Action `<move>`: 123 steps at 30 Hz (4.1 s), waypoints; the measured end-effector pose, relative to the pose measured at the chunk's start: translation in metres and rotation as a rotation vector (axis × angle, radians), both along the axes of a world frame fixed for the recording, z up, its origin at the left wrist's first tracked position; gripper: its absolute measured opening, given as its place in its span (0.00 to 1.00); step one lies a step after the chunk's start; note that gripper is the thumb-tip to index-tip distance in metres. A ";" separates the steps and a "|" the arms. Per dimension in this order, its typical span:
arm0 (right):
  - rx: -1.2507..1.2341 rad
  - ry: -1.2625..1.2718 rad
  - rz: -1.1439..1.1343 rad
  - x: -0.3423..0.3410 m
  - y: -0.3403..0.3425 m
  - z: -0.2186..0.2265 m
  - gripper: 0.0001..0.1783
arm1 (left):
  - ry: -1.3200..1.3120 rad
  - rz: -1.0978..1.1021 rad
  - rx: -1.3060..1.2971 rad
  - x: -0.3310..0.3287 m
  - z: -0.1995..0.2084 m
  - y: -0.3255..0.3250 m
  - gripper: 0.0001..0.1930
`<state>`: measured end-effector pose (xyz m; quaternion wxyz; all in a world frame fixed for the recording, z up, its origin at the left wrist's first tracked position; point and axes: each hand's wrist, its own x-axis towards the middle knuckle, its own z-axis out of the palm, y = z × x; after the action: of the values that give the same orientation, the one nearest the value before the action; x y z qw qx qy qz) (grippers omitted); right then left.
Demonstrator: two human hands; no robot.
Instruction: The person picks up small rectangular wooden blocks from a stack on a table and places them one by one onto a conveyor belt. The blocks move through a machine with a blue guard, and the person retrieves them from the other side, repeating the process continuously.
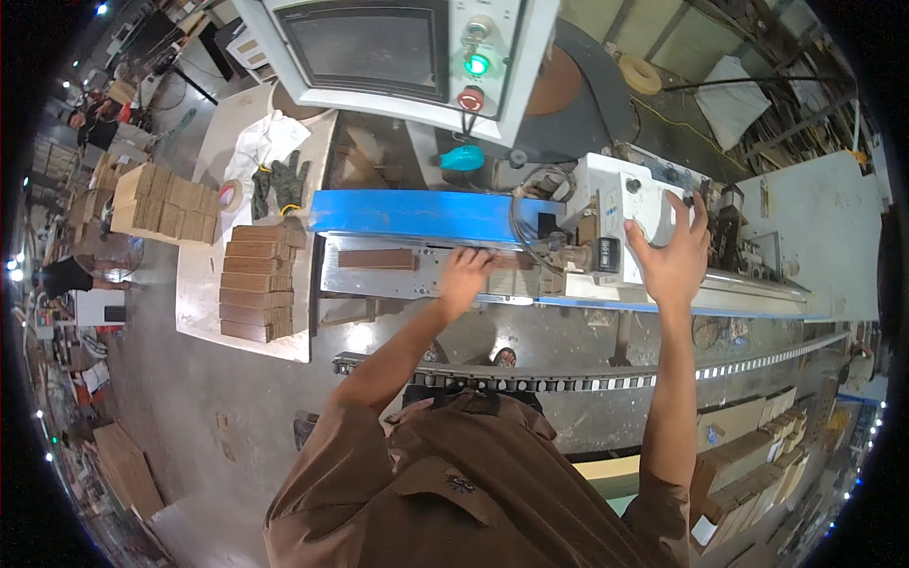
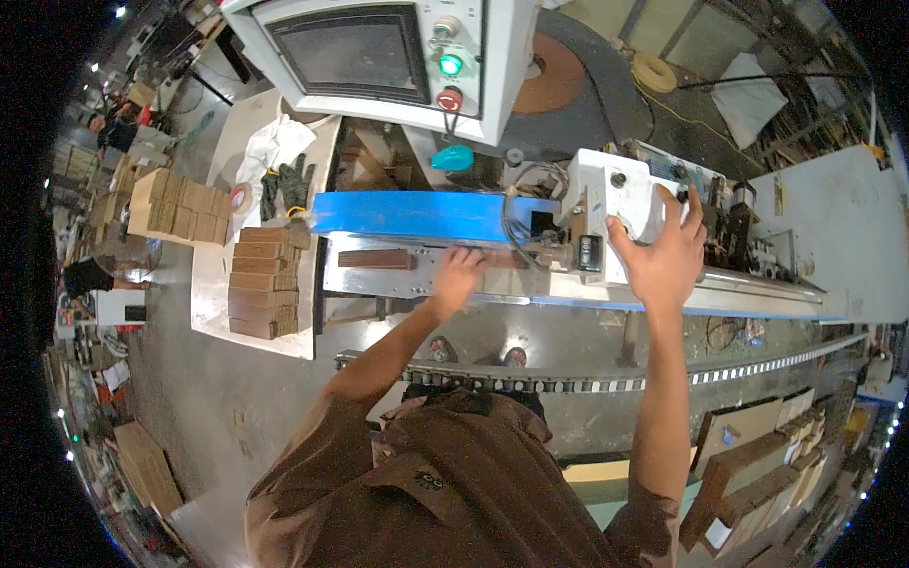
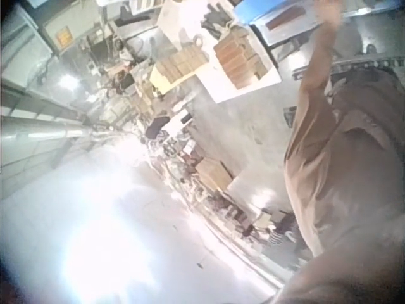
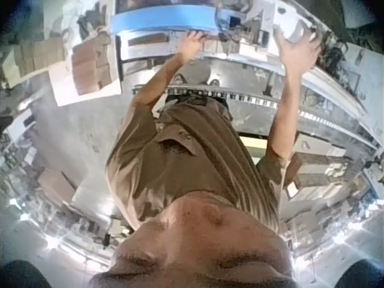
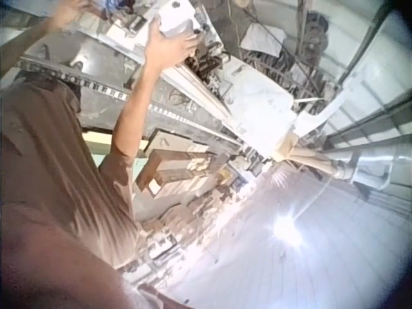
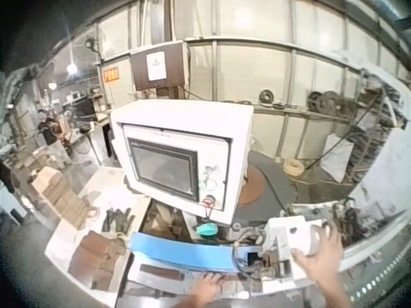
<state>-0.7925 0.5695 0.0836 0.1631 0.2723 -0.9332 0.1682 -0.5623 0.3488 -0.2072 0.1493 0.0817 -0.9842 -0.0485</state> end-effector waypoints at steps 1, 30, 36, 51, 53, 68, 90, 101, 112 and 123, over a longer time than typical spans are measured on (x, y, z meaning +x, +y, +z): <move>0.002 -0.009 -0.004 0.001 0.000 -0.001 0.47 | -0.004 -0.012 -0.014 -0.004 0.002 0.004 0.27; 0.038 0.023 0.000 -0.006 0.001 -0.008 0.48 | -0.174 0.320 -0.003 0.160 0.061 -0.144 0.28; 0.005 0.002 -0.001 -0.004 0.001 -0.006 0.49 | 0.038 0.224 0.041 0.114 0.067 -0.085 0.26; -0.022 -0.004 -0.008 -0.003 -0.002 -0.004 0.47 | 0.166 0.105 0.056 0.015 -0.023 -0.009 0.24; -0.040 0.001 0.015 -0.003 -0.001 -0.003 0.47 | 0.105 0.095 0.061 0.018 -0.018 -0.007 0.26; 0.013 -0.008 0.003 -0.012 0.009 -0.014 0.45 | -0.041 0.036 0.020 -0.020 -0.003 0.027 0.23; 0.050 0.079 0.036 -0.024 0.014 -0.025 0.41 | 0.151 0.596 0.096 0.141 0.048 -0.065 0.22; 0.038 0.016 0.028 -0.041 0.016 -0.033 0.40 | 0.013 0.506 -0.058 0.165 0.036 -0.110 0.25; 0.043 0.080 0.044 -0.043 0.022 -0.040 0.37 | 0.189 0.333 0.039 0.134 0.073 -0.087 0.21; 0.055 0.066 0.053 -0.044 0.017 -0.037 0.39 | 0.076 0.143 -0.030 0.029 -0.010 -0.011 0.24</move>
<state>-0.8363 0.5866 0.0465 0.1819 0.3067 -0.9241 0.1376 -0.5334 0.3379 -0.2167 0.1907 0.1477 -0.9701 -0.0260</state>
